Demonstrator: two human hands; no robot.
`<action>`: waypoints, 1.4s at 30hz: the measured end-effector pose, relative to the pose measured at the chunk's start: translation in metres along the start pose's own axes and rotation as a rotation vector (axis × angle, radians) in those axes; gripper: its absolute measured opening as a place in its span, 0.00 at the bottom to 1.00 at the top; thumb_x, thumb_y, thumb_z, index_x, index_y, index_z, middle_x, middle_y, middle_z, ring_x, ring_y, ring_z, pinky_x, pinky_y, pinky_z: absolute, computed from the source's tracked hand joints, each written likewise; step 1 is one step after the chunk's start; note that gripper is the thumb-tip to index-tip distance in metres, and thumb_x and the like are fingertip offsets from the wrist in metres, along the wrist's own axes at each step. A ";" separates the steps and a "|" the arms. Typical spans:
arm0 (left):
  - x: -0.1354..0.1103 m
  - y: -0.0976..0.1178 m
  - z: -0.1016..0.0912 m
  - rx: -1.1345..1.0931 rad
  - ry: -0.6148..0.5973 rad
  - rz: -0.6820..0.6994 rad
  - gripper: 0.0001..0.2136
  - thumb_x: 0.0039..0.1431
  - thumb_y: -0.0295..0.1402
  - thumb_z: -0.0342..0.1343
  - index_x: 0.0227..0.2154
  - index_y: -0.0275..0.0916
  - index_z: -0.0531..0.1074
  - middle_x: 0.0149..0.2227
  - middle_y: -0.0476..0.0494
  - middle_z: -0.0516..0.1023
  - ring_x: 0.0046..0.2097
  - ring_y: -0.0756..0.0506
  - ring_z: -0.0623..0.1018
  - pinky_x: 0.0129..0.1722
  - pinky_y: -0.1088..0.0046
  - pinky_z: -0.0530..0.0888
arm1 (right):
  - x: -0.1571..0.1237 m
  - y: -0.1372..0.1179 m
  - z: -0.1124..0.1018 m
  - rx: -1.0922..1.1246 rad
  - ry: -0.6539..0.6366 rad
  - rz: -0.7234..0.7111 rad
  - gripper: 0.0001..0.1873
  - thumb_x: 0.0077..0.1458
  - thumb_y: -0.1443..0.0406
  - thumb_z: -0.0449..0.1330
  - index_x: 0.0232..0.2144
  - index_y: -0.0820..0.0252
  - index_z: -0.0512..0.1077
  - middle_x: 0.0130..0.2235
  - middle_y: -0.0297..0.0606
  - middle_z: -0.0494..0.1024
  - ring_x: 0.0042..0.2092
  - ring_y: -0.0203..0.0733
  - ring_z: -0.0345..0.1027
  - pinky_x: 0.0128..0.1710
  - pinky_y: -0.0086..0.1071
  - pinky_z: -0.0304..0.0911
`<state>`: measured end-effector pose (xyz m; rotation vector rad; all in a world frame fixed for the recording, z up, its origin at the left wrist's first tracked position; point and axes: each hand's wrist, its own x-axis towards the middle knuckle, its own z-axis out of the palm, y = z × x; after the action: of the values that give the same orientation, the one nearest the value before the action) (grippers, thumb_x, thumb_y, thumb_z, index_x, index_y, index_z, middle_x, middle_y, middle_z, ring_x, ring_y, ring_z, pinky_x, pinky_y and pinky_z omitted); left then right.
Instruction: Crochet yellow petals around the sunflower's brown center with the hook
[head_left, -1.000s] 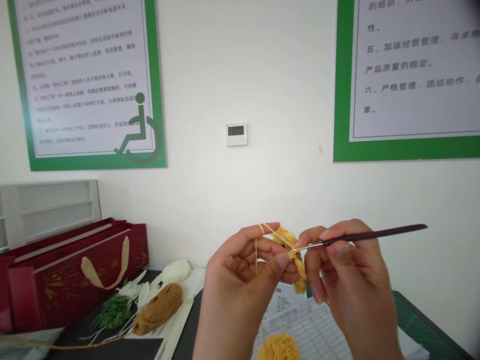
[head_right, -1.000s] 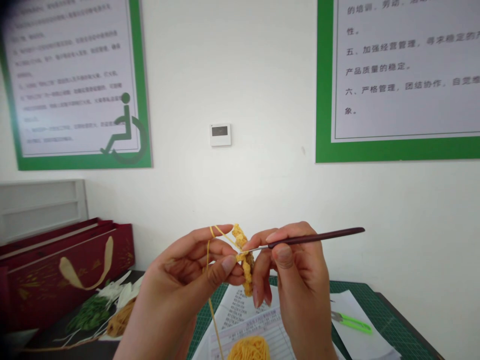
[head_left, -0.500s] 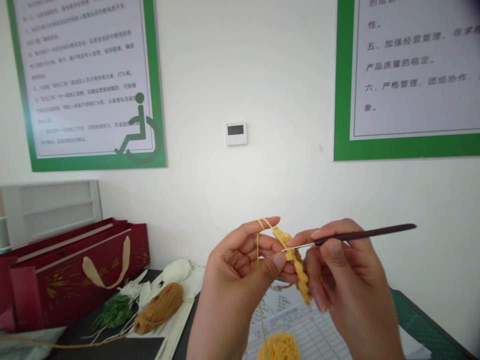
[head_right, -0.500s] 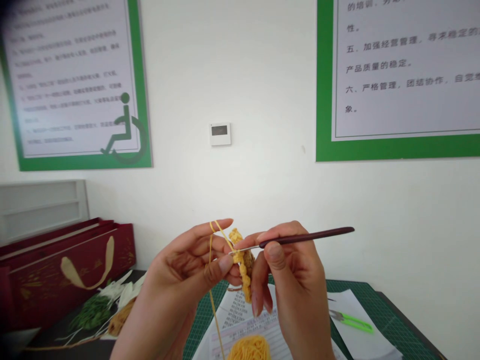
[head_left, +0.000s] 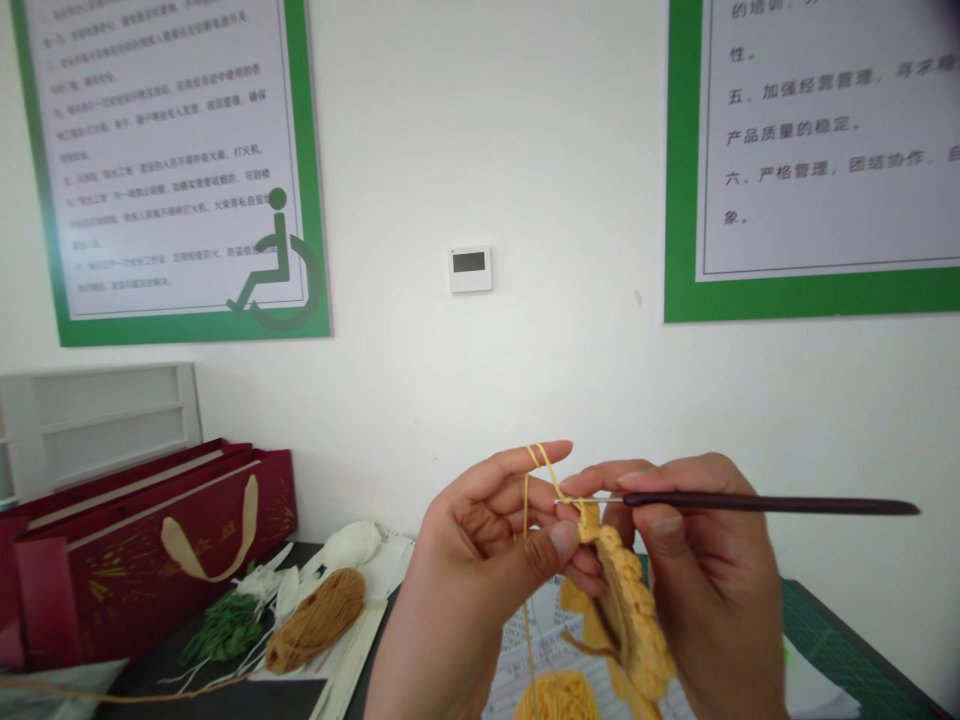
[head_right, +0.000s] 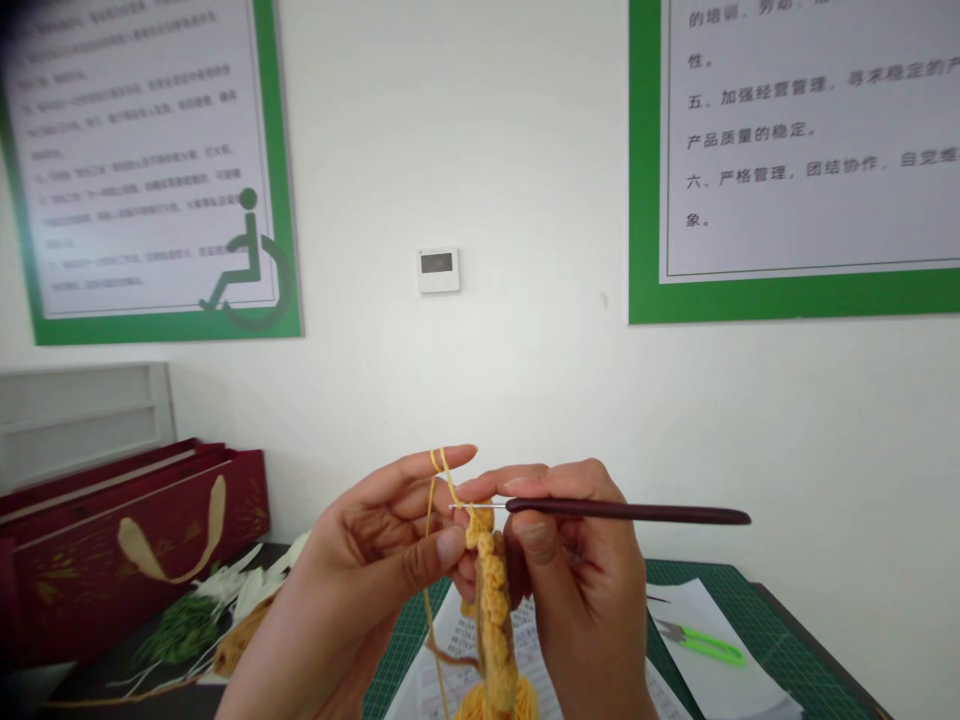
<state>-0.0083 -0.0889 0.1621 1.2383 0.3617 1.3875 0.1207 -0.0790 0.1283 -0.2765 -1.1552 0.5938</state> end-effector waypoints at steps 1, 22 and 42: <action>0.000 0.000 0.000 0.002 -0.001 -0.005 0.18 0.53 0.20 0.68 0.47 0.38 0.80 0.30 0.48 0.80 0.29 0.50 0.81 0.32 0.75 0.79 | -0.001 -0.001 0.001 0.015 -0.001 0.017 0.03 0.65 0.60 0.61 0.37 0.50 0.70 0.41 0.36 0.85 0.23 0.34 0.73 0.19 0.28 0.67; 0.003 -0.021 -0.004 0.455 0.208 0.274 0.14 0.56 0.23 0.63 0.45 0.44 0.81 0.32 0.50 0.79 0.35 0.51 0.79 0.34 0.81 0.76 | 0.011 -0.015 -0.018 -0.222 -0.105 0.287 0.16 0.62 0.49 0.60 0.38 0.54 0.68 0.31 0.40 0.85 0.13 0.30 0.63 0.12 0.22 0.42; 0.003 -0.013 0.000 0.494 0.282 0.121 0.14 0.56 0.29 0.64 0.45 0.40 0.77 0.31 0.52 0.77 0.15 0.58 0.68 0.12 0.84 0.64 | 0.011 -0.008 -0.018 -0.257 -0.216 0.278 0.14 0.66 0.51 0.56 0.40 0.54 0.67 0.21 0.34 0.81 0.12 0.34 0.66 0.09 0.20 0.49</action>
<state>-0.0001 -0.0830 0.1529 1.4790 0.8785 1.6409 0.1422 -0.0777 0.1337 -0.6111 -1.4165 0.7317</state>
